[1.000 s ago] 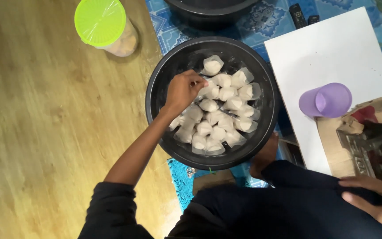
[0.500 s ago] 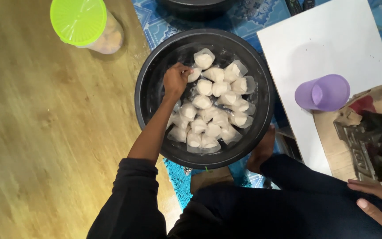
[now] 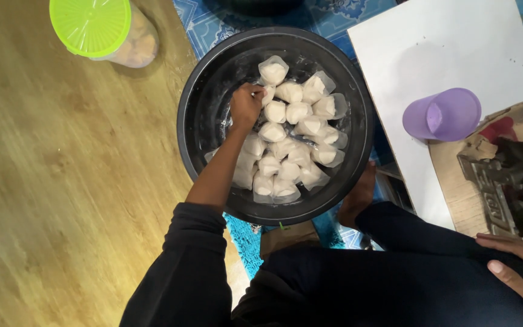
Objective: Filling small plastic bags with powder from a large bulk sack using a hand scoop
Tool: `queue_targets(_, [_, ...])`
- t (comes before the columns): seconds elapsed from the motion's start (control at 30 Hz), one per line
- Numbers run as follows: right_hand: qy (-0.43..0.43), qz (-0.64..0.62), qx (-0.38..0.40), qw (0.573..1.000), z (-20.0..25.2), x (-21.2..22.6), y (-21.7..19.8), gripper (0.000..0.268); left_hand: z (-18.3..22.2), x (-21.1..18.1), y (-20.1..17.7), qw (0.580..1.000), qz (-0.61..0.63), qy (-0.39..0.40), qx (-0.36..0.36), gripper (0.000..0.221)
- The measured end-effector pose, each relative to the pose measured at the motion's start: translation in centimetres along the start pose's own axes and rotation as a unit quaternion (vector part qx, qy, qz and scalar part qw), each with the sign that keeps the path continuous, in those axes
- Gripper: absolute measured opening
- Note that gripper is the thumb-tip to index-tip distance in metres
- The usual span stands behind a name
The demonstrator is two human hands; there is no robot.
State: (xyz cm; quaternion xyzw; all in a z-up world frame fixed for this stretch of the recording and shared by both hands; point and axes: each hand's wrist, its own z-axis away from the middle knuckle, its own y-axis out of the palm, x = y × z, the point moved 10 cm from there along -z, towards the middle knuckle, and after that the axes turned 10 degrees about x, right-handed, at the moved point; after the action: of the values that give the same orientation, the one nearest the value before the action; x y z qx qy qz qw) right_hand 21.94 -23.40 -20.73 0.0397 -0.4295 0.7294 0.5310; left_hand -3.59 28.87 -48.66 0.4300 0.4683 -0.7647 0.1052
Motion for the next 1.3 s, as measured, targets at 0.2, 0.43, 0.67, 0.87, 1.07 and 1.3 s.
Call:
queue_targets(0.2, [0.012,-0.008,-0.017,1.0,0.2,1.8,-0.3,0.04,0.3,-1.1,0.0,0.998,-0.053,-0.02,0.038,0.015])
queue_targets(0.43, [0.058,-0.009,-0.033,0.998,0.8,2.2,-0.3,0.04,0.6,-1.5,-0.2,0.997,-0.071,-0.015,0.037,0.038])
queue_targets(0.67, [0.064,-0.044,-0.037,0.996,1.1,4.3,-0.7,0.04,2.0,-6.0,0.4,0.983,-0.11,0.118,0.088,0.064])
queue_targets(0.87, [0.1,-0.03,-0.019,0.994,0.9,3.7,-0.5,0.042,2.0,-6.0,2.1,0.973,-0.137,0.144,0.115,0.063])
queue_targets(1.07, [0.098,-0.023,-0.011,0.995,0.9,3.2,-0.7,0.044,3.6,-9.6,0.9,0.965,-0.136,0.221,0.041,0.024])
queue_targets(1.3, [0.116,-0.007,-0.001,0.993,0.9,3.2,-0.8,0.045,6.2,-13.1,3.7,0.947,-0.167,0.236,0.14,0.037])
